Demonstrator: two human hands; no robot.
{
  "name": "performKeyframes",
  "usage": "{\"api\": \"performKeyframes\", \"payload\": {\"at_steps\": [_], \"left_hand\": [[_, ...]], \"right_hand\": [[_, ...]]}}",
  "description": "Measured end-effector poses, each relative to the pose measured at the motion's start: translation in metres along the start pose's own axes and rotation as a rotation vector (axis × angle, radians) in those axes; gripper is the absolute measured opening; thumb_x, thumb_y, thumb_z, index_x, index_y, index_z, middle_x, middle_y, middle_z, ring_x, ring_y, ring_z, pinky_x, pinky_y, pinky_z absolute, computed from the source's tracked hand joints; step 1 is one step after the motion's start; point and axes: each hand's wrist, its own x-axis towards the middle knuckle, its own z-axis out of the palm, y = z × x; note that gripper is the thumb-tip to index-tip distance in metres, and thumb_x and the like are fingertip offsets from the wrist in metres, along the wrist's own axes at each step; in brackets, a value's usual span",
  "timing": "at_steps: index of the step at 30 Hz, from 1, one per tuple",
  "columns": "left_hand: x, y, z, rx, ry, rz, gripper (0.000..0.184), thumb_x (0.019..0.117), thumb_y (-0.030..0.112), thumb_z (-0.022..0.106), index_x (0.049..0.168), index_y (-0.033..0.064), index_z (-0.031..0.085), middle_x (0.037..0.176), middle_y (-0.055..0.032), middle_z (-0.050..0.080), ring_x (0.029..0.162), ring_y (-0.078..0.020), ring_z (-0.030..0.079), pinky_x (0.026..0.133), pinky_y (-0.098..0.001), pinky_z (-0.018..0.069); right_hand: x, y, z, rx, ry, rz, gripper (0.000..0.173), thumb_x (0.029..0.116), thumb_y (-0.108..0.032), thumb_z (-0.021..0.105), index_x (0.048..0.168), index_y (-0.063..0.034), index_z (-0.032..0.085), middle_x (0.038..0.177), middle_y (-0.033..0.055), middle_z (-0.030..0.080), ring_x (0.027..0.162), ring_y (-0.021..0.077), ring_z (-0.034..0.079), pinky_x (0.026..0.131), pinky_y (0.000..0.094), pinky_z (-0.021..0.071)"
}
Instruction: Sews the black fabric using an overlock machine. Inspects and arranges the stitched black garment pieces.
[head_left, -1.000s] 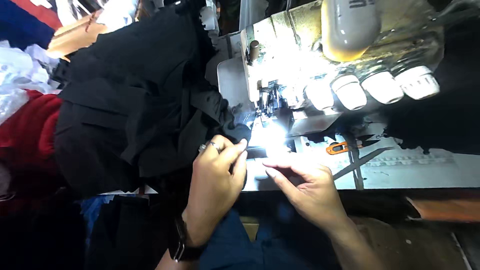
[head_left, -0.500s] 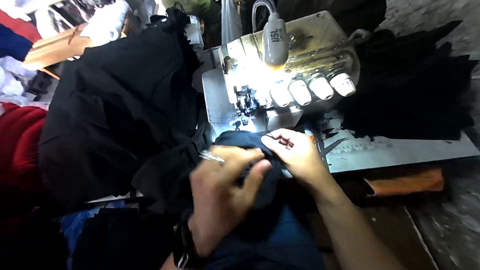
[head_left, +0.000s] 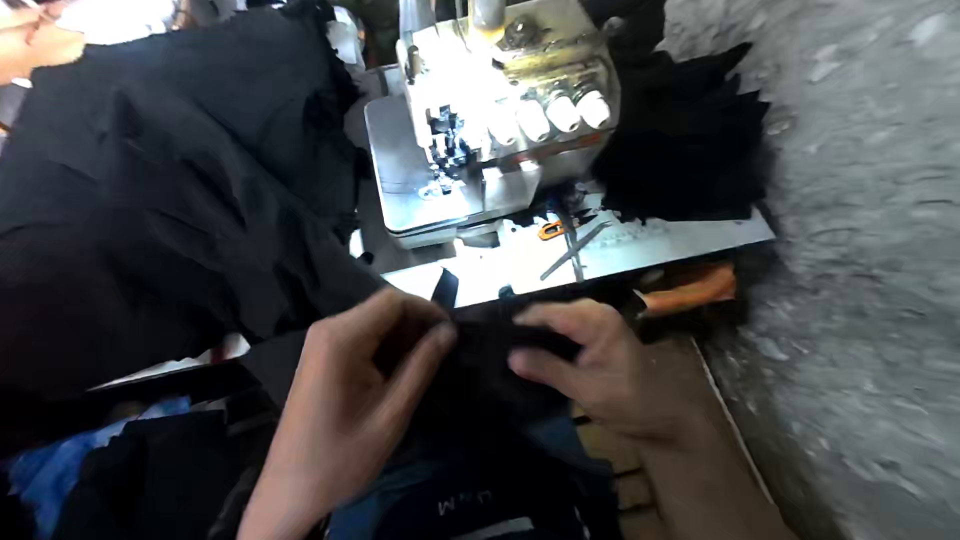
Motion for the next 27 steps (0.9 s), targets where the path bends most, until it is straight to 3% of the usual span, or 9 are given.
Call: {"api": "performKeyframes", "payload": {"at_steps": [3, 7, 10, 12, 15, 19, 23, 25, 27], "left_hand": [[-0.015, -0.026, 0.029, -0.148, -0.315, -0.07, 0.015, 0.1013, 0.025, 0.064, 0.103, 0.0106, 0.071, 0.08, 0.007, 0.067, 0.067, 0.0019, 0.06, 0.06, -0.0155, 0.052], [0.006, -0.055, 0.081, 0.307, -0.45, -0.08, 0.023, 0.1003, 0.034, 0.063, 0.11, 0.0177, 0.075, 0.1, -0.0004, 0.072, 0.089, -0.0172, 0.07, 0.08, -0.0461, 0.0582], [0.061, -0.054, 0.111, 0.322, -0.26, 0.105, 0.016, 0.1, 0.023, 0.064, 0.108, 0.0158, 0.076, 0.097, 0.0, 0.074, 0.087, -0.0156, 0.072, 0.076, -0.0432, 0.0604], [0.109, -0.064, 0.135, 0.332, -0.263, 0.166, 0.022, 0.1003, 0.015, 0.062, 0.119, 0.0107, 0.074, 0.116, -0.0077, 0.071, 0.107, -0.0249, 0.067, 0.09, -0.0481, 0.0542], [0.161, -0.094, 0.177, 0.48, -0.267, 0.188, 0.021, 0.1018, 0.018, 0.06, 0.115, 0.0084, 0.073, 0.119, -0.0129, 0.068, 0.114, -0.0313, 0.064, 0.096, -0.0476, 0.0545], [0.17, -0.105, 0.198, 0.617, -0.321, 0.129, 0.018, 0.0995, 0.015, 0.061, 0.111, 0.0066, 0.071, 0.112, -0.0176, 0.067, 0.106, -0.0358, 0.067, 0.088, -0.0512, 0.0567], [0.154, -0.087, 0.164, 0.594, -0.436, -0.126, 0.04, 0.0909, 0.019, 0.071, 0.127, 0.0079, 0.057, 0.1, -0.0172, 0.066, 0.088, -0.038, 0.068, 0.069, -0.0563, 0.0566], [0.133, -0.082, 0.128, 0.385, -0.48, -0.193, 0.047, 0.0872, 0.013, 0.076, 0.129, 0.01, 0.054, 0.084, -0.0095, 0.067, 0.071, -0.0278, 0.067, 0.06, -0.0489, 0.0557], [0.107, -0.079, 0.092, 0.053, -0.495, -0.302, 0.042, 0.0961, 0.013, 0.067, 0.136, 0.016, 0.055, 0.092, -0.0009, 0.067, 0.073, -0.0123, 0.065, 0.064, -0.0307, 0.0574]], "right_hand": [[-0.038, 0.002, -0.051, -0.03, -0.215, 0.189, 0.022, 0.099, -0.03, 0.069, 0.105, -0.0101, 0.077, 0.096, -0.0094, 0.075, 0.091, -0.0056, 0.067, 0.082, 0.015, 0.0577], [-0.06, 0.043, -0.061, -0.362, -0.075, 0.572, 0.022, 0.0991, -0.035, 0.067, 0.103, -0.0161, 0.075, 0.096, -0.0064, 0.073, 0.09, -0.0005, 0.066, 0.083, 0.0254, 0.0548], [-0.072, 0.058, -0.045, -0.298, 0.108, 0.447, 0.022, 0.0978, -0.035, 0.069, 0.101, -0.0144, 0.077, 0.103, -0.005, 0.072, 0.102, 0.001, 0.065, 0.091, 0.0219, 0.0538], [-0.072, 0.066, -0.038, -0.251, 0.239, 0.328, 0.021, 0.0957, -0.031, 0.072, 0.098, -0.0111, 0.078, 0.109, 0.0, 0.071, 0.109, 0.0079, 0.064, 0.096, 0.0246, 0.0544], [-0.07, 0.067, -0.035, -0.164, 0.395, 0.272, 0.014, 0.0892, -0.022, 0.08, 0.094, -0.0088, 0.078, 0.103, 0.001, 0.076, 0.101, 0.0102, 0.072, 0.09, 0.0258, 0.0604], [-0.067, 0.068, -0.038, -0.021, 0.53, 0.274, 0.024, 0.0808, -0.008, 0.086, 0.092, -0.007, 0.065, 0.096, 0.0054, 0.078, 0.089, 0.0136, 0.075, 0.081, 0.0261, 0.0626], [-0.066, 0.073, -0.043, 0.02, 0.533, 0.299, 0.028, 0.085, -0.003, 0.08, 0.095, -0.0097, 0.055, 0.096, 0.0056, 0.078, 0.092, 0.0152, 0.076, 0.085, 0.0273, 0.0621], [-0.063, 0.074, -0.045, 0.016, 0.485, 0.285, 0.021, 0.0871, -0.004, 0.078, 0.095, -0.01, 0.06, 0.096, 0.0033, 0.077, 0.095, 0.0136, 0.075, 0.088, 0.0267, 0.0618], [-0.06, 0.075, -0.048, 0.0, 0.419, 0.266, 0.009, 0.0894, -0.004, 0.074, 0.095, -0.0081, 0.069, 0.099, 0.0021, 0.076, 0.097, 0.0124, 0.073, 0.09, 0.0267, 0.0607]]}}
